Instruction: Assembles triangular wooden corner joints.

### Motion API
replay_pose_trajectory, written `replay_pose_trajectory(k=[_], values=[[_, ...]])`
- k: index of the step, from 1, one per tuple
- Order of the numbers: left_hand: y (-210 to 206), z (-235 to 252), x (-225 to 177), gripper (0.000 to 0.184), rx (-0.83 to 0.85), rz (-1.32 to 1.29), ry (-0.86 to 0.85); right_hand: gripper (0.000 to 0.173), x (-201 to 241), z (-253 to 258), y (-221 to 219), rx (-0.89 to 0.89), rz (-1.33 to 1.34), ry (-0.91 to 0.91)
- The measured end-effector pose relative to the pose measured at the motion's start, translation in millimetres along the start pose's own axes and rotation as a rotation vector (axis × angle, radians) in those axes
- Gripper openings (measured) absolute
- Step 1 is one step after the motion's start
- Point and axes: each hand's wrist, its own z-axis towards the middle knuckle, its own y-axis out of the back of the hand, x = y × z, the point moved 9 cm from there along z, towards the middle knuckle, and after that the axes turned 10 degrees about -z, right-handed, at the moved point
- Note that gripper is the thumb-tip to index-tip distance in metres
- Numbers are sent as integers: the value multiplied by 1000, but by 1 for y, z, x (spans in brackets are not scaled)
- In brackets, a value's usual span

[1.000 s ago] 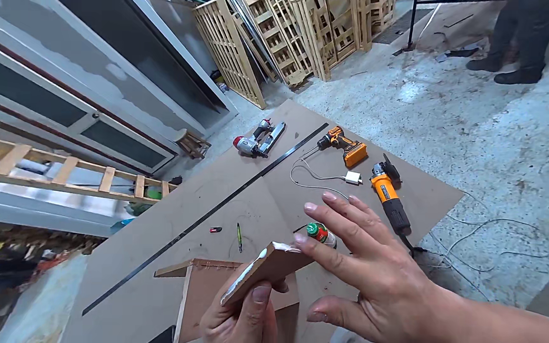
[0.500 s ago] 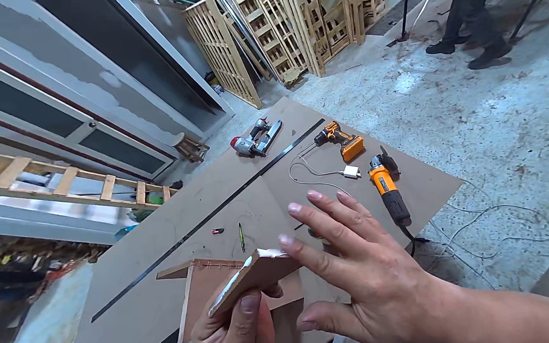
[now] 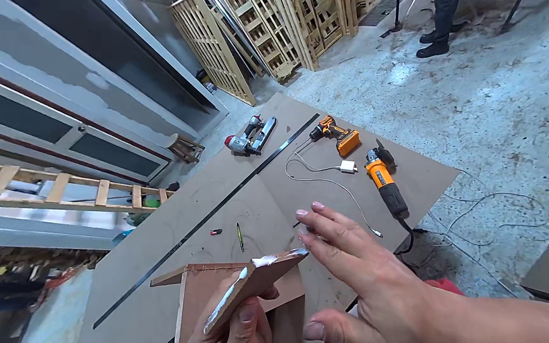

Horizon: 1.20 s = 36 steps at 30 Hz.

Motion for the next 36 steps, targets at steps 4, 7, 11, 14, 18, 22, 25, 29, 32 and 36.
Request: replay_pose_trajectory(k=[4, 7, 11, 14, 18, 22, 25, 29, 32, 36], values=[[-1, -2, -2, 19, 53, 153, -44, 77, 9, 3, -3, -10, 17, 34], [-1, -5, 2, 22, 67, 198, -39, 72, 19, 9, 4, -43, 103, 85], [1, -3, 5, 21, 60, 148, -26, 67, 21, 12, 8, -66, 107, 134], [6, 0, 2, 18, 33, 94, -41, 70, 7, 2, -6, -25, -27, 104], [9, 0, 1, 20, 18, 52, -12, 73, -13, -10, -18, 50, -183, 4], [6, -3, 3, 20, 44, 60, -31, 74, -6, -4, -12, 43, -108, 1], [4, -6, 3, 20, 61, 138, -36, 71, 6, 3, -5, 14, 40, 12], [-1, -8, 5, 23, 91, 170, -19, 65, 21, 10, 9, -15, 244, 88], [0, -8, 4, 22, 82, 162, -27, 63, 16, 6, 17, -62, 272, 71], [3, -10, 2, 21, 43, 137, -55, 69, -7, -5, -7, 108, 100, -112]])
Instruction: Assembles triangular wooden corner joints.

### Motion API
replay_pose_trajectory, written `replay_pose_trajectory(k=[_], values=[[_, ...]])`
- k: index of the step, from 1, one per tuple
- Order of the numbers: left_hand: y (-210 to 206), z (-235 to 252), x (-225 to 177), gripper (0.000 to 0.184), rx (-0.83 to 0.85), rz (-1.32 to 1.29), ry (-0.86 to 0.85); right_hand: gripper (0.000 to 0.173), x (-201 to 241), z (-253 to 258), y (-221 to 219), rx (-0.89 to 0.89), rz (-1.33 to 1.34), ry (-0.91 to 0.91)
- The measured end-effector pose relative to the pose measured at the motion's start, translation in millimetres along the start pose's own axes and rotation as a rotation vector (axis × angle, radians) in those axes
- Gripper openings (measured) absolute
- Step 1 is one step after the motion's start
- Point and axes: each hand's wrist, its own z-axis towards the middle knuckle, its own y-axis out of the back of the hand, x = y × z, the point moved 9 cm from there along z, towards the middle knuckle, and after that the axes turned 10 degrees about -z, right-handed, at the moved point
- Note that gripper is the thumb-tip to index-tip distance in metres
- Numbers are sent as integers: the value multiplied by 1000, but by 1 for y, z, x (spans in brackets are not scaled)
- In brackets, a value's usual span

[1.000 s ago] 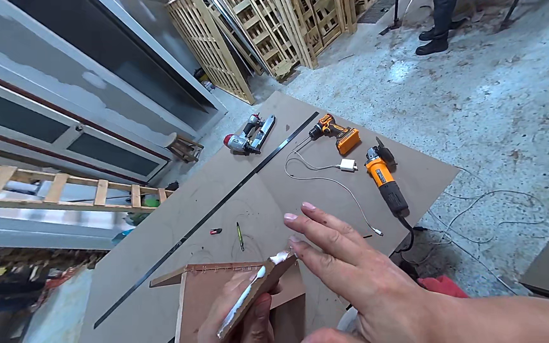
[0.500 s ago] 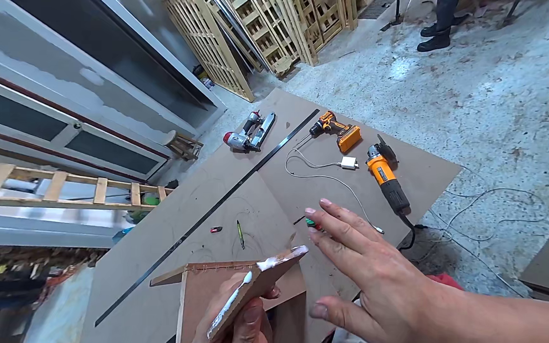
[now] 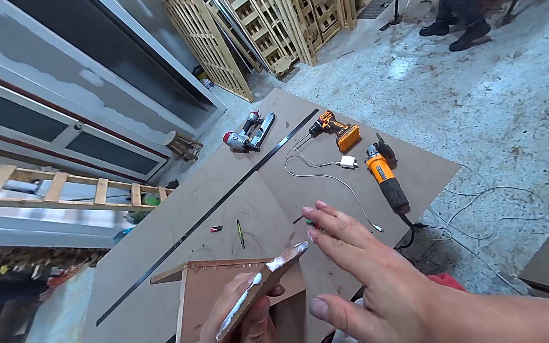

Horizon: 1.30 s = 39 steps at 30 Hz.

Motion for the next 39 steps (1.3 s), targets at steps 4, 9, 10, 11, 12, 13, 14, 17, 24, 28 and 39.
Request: replay_pose_trajectory(k=[4, 9, 10, 11, 12, 13, 14, 17, 24, 28, 39], values=[[-2, -2, 1, 21, 19, 30, 5, 69, 8, 1, -3, 14, 13, 33], [-9, -3, 3, 22, 53, 96, 5, 59, 34, 6, 21, -97, 222, 219], [-9, -3, 3, 23, 58, 92, 4, 59, 35, 5, 25, -117, 242, 240], [-9, -3, 3, 23, 59, 90, 7, 58, 35, 5, 25, -133, 222, 249], [-8, -3, 3, 23, 61, 90, 15, 58, 32, 4, 22, -134, 168, 244], [-7, -4, 3, 22, 59, 86, 18, 58, 28, 2, 16, -120, 94, 229], [-6, -4, 2, 23, 57, 75, 18, 58, 22, 0, 9, -101, 11, 212], [-3, -3, 2, 23, 53, 45, 7, 55, 7, -7, 0, -86, -210, 156], [-6, -4, 2, 24, 62, 14, 24, 54, 18, -2, 10, -123, -261, 201], [-5, 0, -3, 19, 31, 241, 20, 47, 1, -3, 15, -151, -437, 118], [-28, 10, -17, 19, 116, 844, -95, 54, 36, 7, -3, -121, -551, 309]])
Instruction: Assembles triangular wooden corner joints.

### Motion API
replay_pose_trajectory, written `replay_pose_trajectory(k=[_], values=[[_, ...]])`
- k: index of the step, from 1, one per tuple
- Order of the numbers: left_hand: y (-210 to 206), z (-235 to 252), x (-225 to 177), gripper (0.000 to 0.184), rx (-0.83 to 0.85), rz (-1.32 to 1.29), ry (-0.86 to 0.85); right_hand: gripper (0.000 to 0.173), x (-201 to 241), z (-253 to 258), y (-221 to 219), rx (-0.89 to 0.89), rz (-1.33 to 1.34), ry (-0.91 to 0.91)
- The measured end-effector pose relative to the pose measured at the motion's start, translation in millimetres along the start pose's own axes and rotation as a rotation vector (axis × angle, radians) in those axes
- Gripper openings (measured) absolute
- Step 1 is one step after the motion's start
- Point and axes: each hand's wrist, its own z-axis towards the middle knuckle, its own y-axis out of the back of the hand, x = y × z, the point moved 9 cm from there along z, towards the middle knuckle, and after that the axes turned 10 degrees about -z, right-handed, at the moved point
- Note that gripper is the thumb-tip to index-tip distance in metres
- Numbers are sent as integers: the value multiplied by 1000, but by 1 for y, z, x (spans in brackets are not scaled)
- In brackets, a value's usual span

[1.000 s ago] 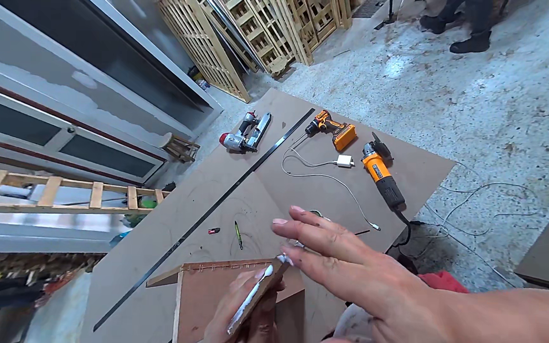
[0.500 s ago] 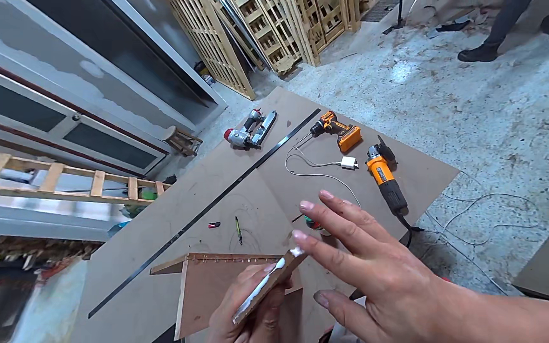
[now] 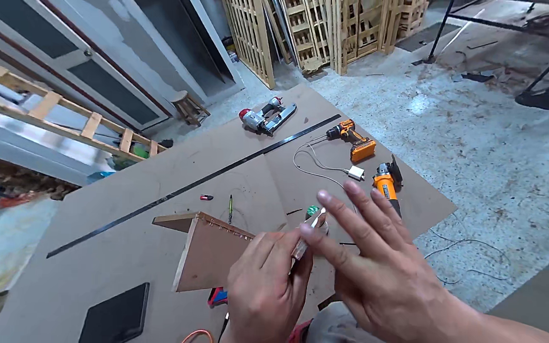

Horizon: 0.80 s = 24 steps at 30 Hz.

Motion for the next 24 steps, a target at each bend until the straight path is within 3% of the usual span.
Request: replay_pose_trajectory(k=[6, 12, 18, 22, 24], values=[[8, -4, 2, 16, -52, -95, 8, 59, -53, 0, -12, 75, -130, -159], [6, -4, 2, 17, -45, -112, 5, 59, -9, -1, -2, -8, 73, -1], [6, -7, 3, 17, -48, -106, 2, 58, -44, -9, -5, -10, -56, -165], [-1, -4, 1, 18, -12, -94, 21, 54, 2, -5, 2, -33, 79, -25], [1, -3, -1, 17, -24, -111, 18, 54, 4, -6, 1, -31, 78, -7]])
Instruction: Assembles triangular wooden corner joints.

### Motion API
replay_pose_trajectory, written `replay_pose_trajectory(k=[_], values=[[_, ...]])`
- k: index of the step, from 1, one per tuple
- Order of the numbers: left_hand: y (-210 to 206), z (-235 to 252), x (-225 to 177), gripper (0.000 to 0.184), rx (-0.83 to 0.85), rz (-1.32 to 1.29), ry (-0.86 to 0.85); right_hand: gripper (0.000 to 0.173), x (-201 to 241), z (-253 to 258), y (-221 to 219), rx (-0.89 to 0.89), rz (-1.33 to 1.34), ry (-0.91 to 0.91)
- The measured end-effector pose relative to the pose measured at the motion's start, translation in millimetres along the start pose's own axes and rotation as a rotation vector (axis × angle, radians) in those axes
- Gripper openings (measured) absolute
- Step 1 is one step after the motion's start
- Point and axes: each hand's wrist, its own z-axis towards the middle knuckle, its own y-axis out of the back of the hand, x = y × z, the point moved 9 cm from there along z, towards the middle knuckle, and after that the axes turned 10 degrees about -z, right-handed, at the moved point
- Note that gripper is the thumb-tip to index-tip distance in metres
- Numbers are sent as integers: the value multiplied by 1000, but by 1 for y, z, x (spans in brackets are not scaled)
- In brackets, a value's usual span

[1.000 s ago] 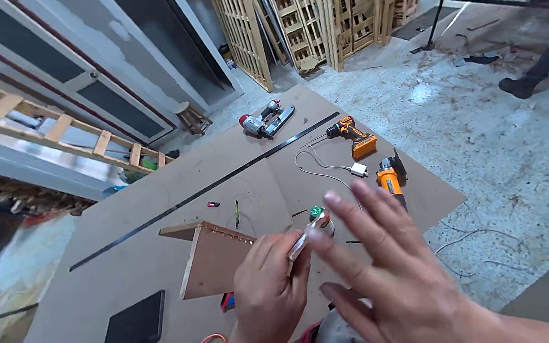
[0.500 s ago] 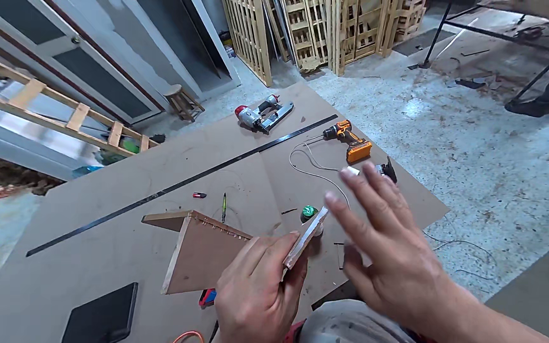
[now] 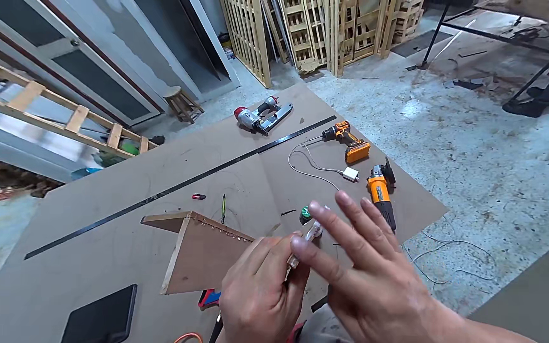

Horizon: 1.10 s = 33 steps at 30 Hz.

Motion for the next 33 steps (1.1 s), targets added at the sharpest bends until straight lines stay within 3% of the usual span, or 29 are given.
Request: replay_pose_trajectory(k=[5, 10, 13, 16, 19, 21, 24, 28, 33], values=[[3, -5, 2, 17, -11, 37, -6, 58, -39, -4, 1, 25, -184, -124], [0, -6, 0, 17, 10, -14, 21, 52, 5, -4, 0, -13, -25, 55], [22, -12, 10, 15, -45, -210, 124, 51, -35, -12, -2, 33, -161, -53], [71, -27, 25, 14, -205, -568, 342, 56, -84, -30, -11, 110, -229, -169], [139, -55, 52, 14, -544, -725, 532, 68, -94, -43, -23, 141, -95, -252], [175, -72, 77, 24, -692, -670, 624, 74, -81, -41, -33, 152, 64, -260], [195, -82, 116, 32, -735, -621, 764, 83, -49, -30, -55, 130, 236, -227], [169, -83, 164, 33, -611, -813, 941, 98, 5, -7, -85, 98, 360, -217], [137, -78, 189, 34, -476, -1029, 1010, 121, 61, 43, -123, 134, 465, -199]])
